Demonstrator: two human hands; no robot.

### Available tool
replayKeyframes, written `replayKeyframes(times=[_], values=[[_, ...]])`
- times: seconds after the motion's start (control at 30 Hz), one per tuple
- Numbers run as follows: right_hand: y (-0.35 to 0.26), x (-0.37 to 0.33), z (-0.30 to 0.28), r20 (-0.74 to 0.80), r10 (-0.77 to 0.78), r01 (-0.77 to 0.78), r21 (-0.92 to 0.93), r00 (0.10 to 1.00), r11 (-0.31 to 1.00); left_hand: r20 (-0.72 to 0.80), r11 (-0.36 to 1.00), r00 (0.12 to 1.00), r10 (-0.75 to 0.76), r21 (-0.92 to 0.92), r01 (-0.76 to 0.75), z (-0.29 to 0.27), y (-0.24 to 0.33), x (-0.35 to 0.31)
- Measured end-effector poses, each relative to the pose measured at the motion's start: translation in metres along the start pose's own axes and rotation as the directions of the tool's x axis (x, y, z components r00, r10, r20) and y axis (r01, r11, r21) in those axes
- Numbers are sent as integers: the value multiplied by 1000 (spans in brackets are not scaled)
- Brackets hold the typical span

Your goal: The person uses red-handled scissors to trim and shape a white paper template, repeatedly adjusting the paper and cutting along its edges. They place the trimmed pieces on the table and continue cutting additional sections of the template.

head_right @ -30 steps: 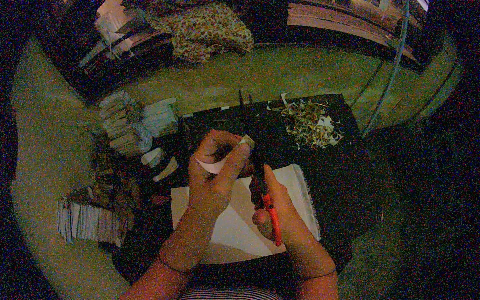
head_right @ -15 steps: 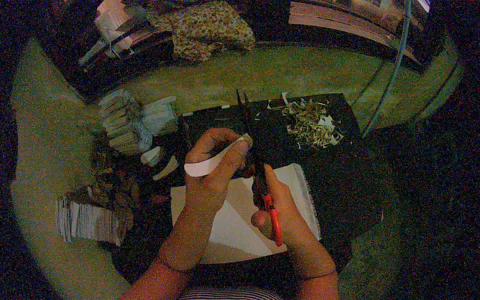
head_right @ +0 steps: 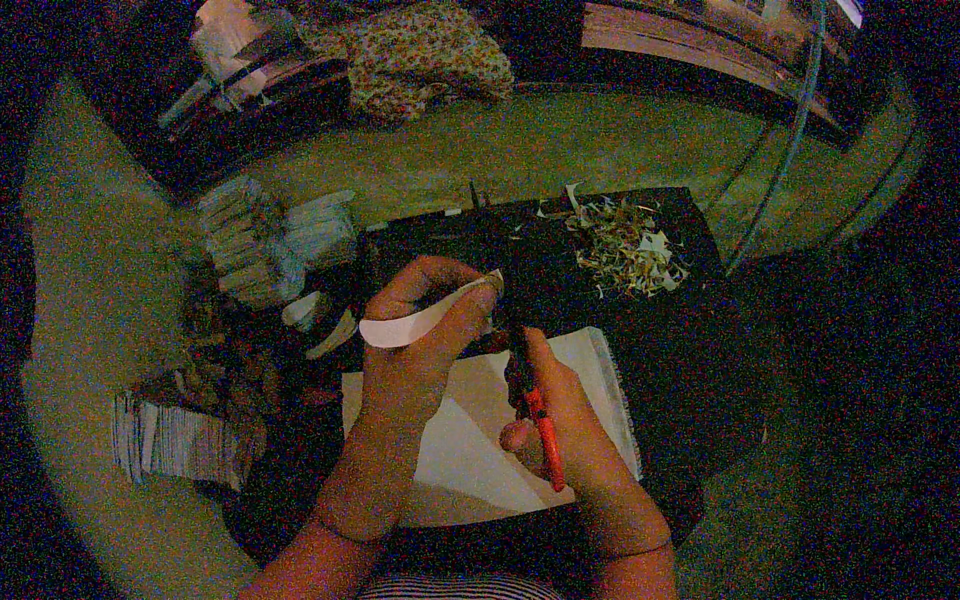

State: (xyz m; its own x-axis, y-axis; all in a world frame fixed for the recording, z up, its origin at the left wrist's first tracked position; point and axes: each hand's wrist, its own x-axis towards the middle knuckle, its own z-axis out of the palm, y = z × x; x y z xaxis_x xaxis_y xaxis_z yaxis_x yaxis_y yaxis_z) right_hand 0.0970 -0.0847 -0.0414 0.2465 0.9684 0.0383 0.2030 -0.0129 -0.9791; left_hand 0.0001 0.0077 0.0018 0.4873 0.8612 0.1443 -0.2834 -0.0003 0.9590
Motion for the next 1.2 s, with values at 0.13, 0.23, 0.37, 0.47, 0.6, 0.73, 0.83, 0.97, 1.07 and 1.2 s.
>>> replayKeyframes(times=[0.13, 0.23, 0.37, 0.47, 0.6, 0.73, 0.83, 0.97, 1.07, 1.2], values=[[0, 0, 2, -14, 48, -47, 27, 999, 999, 0, 999, 1000, 12, 40, -12, 0, 0, 0], [2, 0, 3, -24, 37, -36, 39, 999, 999, 4, 1000, 1000, -2, 26, 2, -1, -1, 0], [-1, 1, 3, 11, 4, -4, 14, 1000, 1000, 17, 999, 1000, -25, -24, 25, -4, -3, 0], [-1, -1, 0, -27, -3, 2, -37, 1000, 999, 18, 1000, 1000, -10, 11, 10, 0, 0, 2], [0, -1, 1, 6, 21, -21, -9, 1000, 1000, -7, 999, 1000, -27, 25, 28, -3, 2, 1], [-8, -1, 0, 2, 33, -33, 17, 999, 999, -38, 999, 999, -30, 31, 31, -1, 5, 1], [-6, 0, -1, 23, 35, -36, 13, 999, 999, -44, 999, 999, -28, 41, 30, -2, 4, 1], [-7, 1, -1, 23, 34, -34, 20, 999, 999, -32, 998, 999, -12, 65, 14, -3, 4, 2], [-9, 2, 2, 14, 30, -31, 28, 999, 999, -9, 997, 998, -54, 47, 55, -6, 5, 2], [-8, 0, 0, 26, 33, -34, 33, 999, 999, 6, 998, 1000, 26, 62, -26, -6, 5, 3]])
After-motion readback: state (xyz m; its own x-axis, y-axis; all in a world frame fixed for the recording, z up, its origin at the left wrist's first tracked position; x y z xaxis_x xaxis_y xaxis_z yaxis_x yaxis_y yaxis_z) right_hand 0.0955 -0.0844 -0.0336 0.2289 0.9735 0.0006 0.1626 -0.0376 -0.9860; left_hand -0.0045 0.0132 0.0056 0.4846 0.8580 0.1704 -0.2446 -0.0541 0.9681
